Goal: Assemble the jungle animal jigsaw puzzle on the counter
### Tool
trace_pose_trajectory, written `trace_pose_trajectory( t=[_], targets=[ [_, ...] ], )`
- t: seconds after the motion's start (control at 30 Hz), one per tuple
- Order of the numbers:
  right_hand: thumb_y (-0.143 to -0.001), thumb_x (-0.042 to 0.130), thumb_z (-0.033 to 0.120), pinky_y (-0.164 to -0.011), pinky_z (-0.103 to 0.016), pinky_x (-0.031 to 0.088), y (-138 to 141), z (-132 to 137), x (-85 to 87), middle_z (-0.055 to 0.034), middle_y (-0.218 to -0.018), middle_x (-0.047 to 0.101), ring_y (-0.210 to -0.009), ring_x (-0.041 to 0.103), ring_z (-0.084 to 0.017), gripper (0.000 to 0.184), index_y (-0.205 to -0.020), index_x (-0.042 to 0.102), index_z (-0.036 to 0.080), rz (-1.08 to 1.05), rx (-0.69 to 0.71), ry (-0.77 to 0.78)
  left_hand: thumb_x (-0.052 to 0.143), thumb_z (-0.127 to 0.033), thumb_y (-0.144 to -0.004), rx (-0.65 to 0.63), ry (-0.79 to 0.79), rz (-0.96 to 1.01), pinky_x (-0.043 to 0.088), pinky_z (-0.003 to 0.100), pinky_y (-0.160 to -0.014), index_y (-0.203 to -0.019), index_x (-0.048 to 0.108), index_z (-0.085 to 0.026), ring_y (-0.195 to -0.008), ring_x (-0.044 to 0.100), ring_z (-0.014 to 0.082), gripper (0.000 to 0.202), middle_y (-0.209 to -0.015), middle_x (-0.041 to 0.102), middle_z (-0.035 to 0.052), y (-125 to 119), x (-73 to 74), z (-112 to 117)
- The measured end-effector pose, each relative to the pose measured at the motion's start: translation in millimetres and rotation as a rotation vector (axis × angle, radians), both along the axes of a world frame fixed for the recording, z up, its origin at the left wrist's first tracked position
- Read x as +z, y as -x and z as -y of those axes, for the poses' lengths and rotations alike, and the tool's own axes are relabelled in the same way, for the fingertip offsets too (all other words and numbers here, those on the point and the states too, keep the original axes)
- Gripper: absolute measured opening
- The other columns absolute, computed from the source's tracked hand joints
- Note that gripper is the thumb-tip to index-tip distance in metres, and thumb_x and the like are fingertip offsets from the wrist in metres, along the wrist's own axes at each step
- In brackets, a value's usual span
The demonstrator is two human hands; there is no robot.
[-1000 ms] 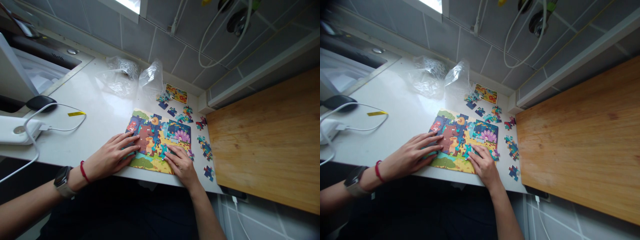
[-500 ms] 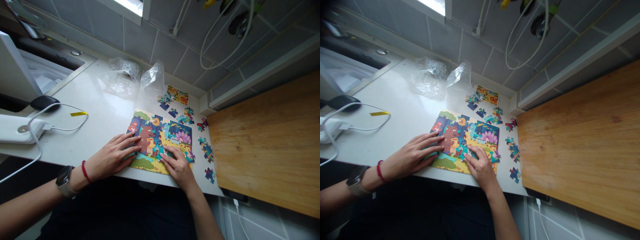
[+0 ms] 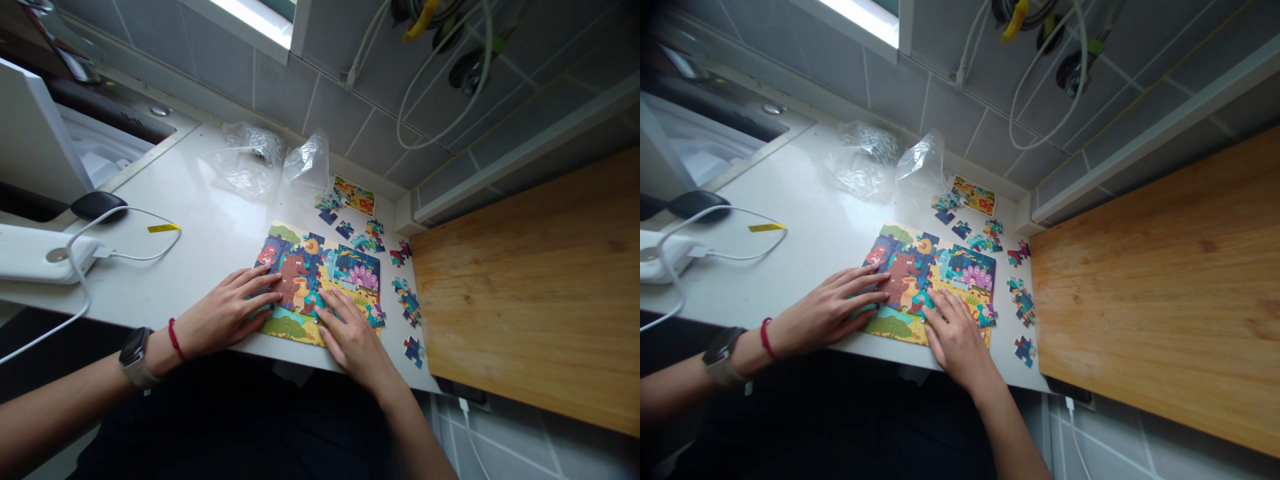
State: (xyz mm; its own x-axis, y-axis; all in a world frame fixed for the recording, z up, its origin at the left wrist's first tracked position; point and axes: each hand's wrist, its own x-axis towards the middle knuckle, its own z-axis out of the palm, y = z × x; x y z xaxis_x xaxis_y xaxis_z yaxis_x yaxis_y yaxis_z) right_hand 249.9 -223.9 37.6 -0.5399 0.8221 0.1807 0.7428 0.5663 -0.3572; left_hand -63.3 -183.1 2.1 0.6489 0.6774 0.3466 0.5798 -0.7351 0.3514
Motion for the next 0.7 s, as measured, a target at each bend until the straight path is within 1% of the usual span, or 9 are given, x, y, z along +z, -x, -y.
trace_pose_trajectory(
  t=[0.03, 0.1, 0.13, 0.2, 0.27, 0.37, 0.53, 0.6, 0.7],
  targets=[
    [-0.1, 0.058, 0.014, -0.114, -0.057, 0.053, -4.4, 2.9, 2.0, -0.0149, -0.149, 0.062, -0.142, 0.055, -0.033, 0.036, -0.134, 0.068, 0.02, -0.047, -0.037, -0.021, 0.057, -0.028, -0.103, 0.008, 0.0, 0.005, 0.047, 0.051, -0.117, -0.131, 0.07, -0.027, -0.146, 0.05, 0.0311, 0.032, -0.154, 0.058, 0.0071, -0.1, -0.2, 0.1],
    [-0.101, 0.057, 0.013, -0.112, -0.052, 0.055, -15.9, 12.6, 2.5, -0.0136, -0.142, 0.066, -0.135, 0.061, -0.029, 0.035, -0.133, 0.068, 0.022, -0.157, -0.18, -0.083, 0.056, -0.028, -0.103, 0.015, 0.004, 0.016, 0.047, 0.051, -0.117, -0.131, 0.07, -0.026, -0.145, 0.05, 0.0309, 0.032, -0.154, 0.059, 0.0075, 0.0, -0.7, 0.3],
    [-0.101, 0.057, 0.013, -0.109, -0.05, 0.056, -22.3, 19.2, 0.9, -0.0124, -0.136, 0.069, -0.13, 0.064, -0.028, 0.034, -0.132, 0.069, 0.024, -0.202, -0.266, -0.111, 0.056, -0.027, -0.103, 0.013, 0.006, 0.022, 0.047, 0.051, -0.118, -0.131, 0.07, -0.026, -0.146, 0.05, 0.0306, 0.032, -0.153, 0.059, 0.0075, 0.0, -0.9, 0.4],
    [-0.101, 0.059, 0.014, -0.104, -0.048, 0.059, -34.5, 34.4, -4.5, -0.0109, -0.127, 0.072, -0.123, 0.067, -0.027, 0.031, -0.128, 0.071, 0.025, -0.225, -0.36, -0.134, 0.056, -0.027, -0.103, 0.002, 0.009, 0.03, 0.046, 0.05, -0.119, -0.131, 0.071, -0.026, -0.147, 0.049, 0.0303, 0.032, -0.154, 0.059, 0.0072, 0.3, -1.4, 0.5],
    [-0.101, 0.062, 0.017, -0.101, -0.047, 0.059, -44.6, 49.4, -9.9, -0.0108, -0.125, 0.072, -0.12, 0.067, -0.027, 0.029, -0.128, 0.071, 0.025, -0.187, -0.384, -0.121, 0.056, -0.027, -0.103, 0.002, 0.012, 0.033, 0.046, 0.05, -0.12, -0.13, 0.071, -0.026, -0.147, 0.049, 0.0301, 0.031, -0.153, 0.059, 0.0069, 0.7, -2.2, 0.3],
    [-0.101, 0.064, 0.022, -0.103, -0.049, 0.057, -55.4, 66.3, -13.3, -0.012, -0.131, 0.07, -0.122, 0.066, -0.028, 0.031, -0.132, 0.069, 0.024, -0.113, -0.406, -0.102, 0.057, -0.03, -0.103, 0.008, 0.006, 0.036, 0.046, 0.05, -0.12, -0.13, 0.072, -0.027, -0.145, 0.051, 0.0302, 0.031, -0.153, 0.06, 0.0066, 1.6, -4.1, -0.2],
    [-0.097, 0.072, 0.037, -0.105, -0.053, 0.055, -66.7, 77.5, -10.7, -0.0138, -0.131, 0.07, -0.121, 0.065, -0.031, 0.041, -0.135, 0.066, 0.023, -0.079, -0.544, -0.108, 0.056, -0.033, -0.102, -0.001, -0.008, 0.025, 0.047, 0.049, -0.119, -0.136, 0.07, -0.029, -0.144, 0.052, 0.0311, 0.037, -0.155, 0.058, 0.005, 4.0, -9.0, -1.8],
    [-0.096, 0.073, 0.039, -0.105, -0.053, 0.056, -67.7, 78.8, -11.0, -0.0132, -0.13, 0.071, -0.121, 0.065, -0.031, 0.042, -0.135, 0.067, 0.023, -0.088, -0.527, -0.074, 0.056, -0.034, -0.102, -0.009, -0.006, 0.029, 0.047, 0.049, -0.119, -0.138, 0.069, -0.029, -0.144, 0.053, 0.0316, 0.038, -0.156, 0.057, 0.005, 5.0, -10.8, -2.6],
    [-0.098, 0.071, 0.033, -0.104, -0.052, 0.057, -64.7, 79.7, -13.4, -0.012, -0.128, 0.073, -0.121, 0.066, -0.03, 0.033, -0.129, 0.071, 0.025, -0.124, -0.482, -0.036, 0.057, -0.035, -0.101, -0.022, 0.004, 0.036, 0.047, 0.051, -0.119, -0.138, 0.068, -0.029, -0.145, 0.052, 0.0325, 0.039, -0.157, 0.056, 0.0051, 6.2, -12.1, -3.5]
  ],
)
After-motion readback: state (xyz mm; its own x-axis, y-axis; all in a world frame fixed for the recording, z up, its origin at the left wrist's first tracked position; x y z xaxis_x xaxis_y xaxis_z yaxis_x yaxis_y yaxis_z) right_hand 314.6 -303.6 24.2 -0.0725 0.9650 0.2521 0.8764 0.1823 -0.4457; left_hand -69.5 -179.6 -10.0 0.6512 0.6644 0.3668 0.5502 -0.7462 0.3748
